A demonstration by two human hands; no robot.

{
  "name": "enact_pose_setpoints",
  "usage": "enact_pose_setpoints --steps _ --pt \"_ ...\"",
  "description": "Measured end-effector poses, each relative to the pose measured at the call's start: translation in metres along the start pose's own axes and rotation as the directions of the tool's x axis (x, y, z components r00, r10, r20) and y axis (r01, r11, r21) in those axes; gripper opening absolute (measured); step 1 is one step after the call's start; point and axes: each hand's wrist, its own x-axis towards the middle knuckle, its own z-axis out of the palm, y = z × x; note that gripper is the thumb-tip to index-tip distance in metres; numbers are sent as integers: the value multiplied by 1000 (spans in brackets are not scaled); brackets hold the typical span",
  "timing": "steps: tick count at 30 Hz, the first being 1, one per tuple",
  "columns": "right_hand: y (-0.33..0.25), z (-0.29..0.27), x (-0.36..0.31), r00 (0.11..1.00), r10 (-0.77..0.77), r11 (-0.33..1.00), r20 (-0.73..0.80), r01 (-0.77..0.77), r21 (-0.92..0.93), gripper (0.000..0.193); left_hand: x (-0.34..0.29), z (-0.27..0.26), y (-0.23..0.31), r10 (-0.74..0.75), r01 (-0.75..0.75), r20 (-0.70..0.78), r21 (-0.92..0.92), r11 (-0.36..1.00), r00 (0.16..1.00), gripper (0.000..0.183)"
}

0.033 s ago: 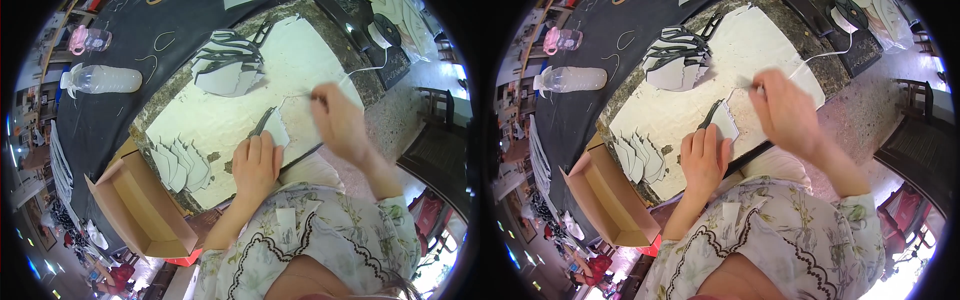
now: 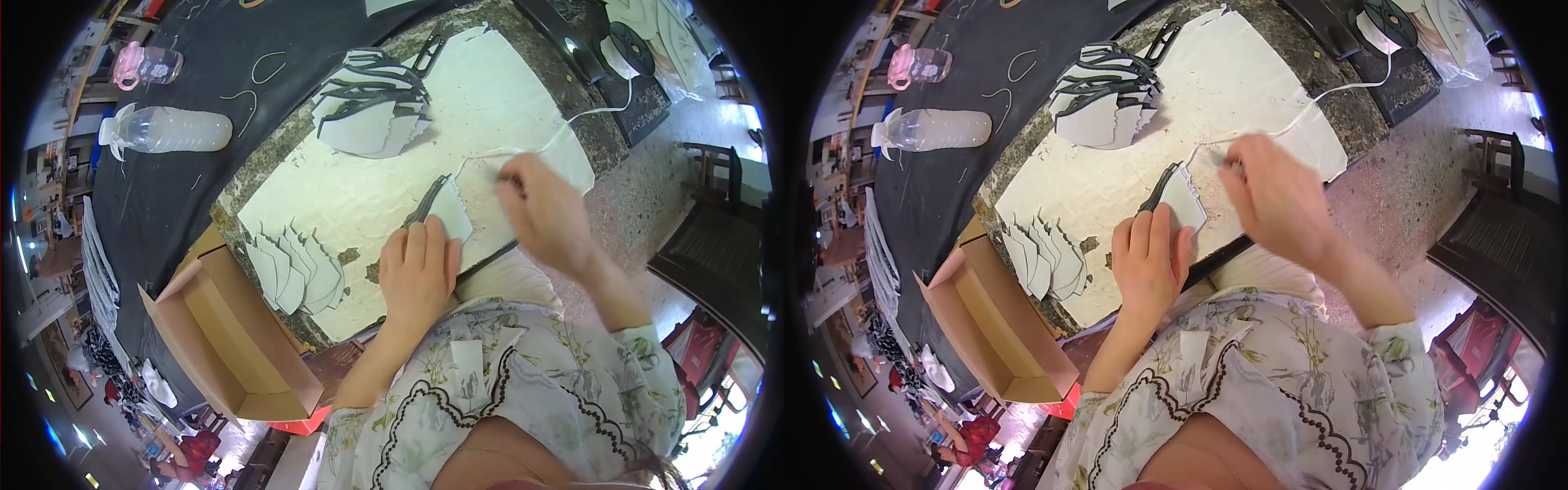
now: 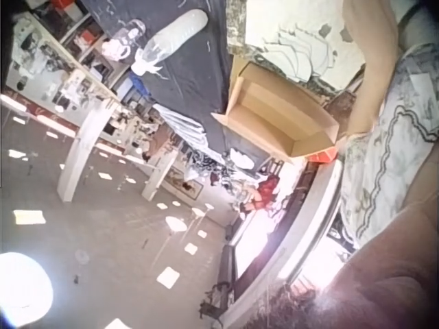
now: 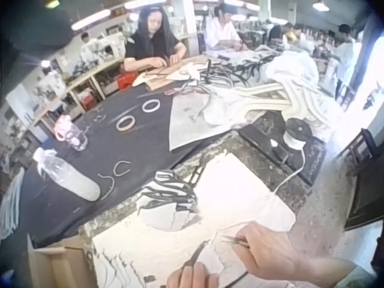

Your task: Trimming excess threads or material from shoe components using snips.

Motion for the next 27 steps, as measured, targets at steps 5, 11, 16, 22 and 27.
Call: enact_pose_setpoints --steps 5,11,16,22,27 --pt "1 31 -3 998 60 995 1 -60 -74 20 3 0 4 22 -22 -6 2 1000 1000 39" --pt "3 48 12 994 15 997 -108 -22 -70 16 0 1 5 15 -15 0 22 1000 1000 40" --pt "9 48 6 984 101 990 -146 -84 115 13 3 -7 3 12 -12 5 -20 1000 1000 45" --pt "9 45 1 988 96 964 -123 -62 257 11 8 -17 -1 63 -60 143 -25 998 988 51" --pt "4 46 6 989 101 974 -105 -77 215 12 4 -13 4 34 -33 95 -7 999 995 51"
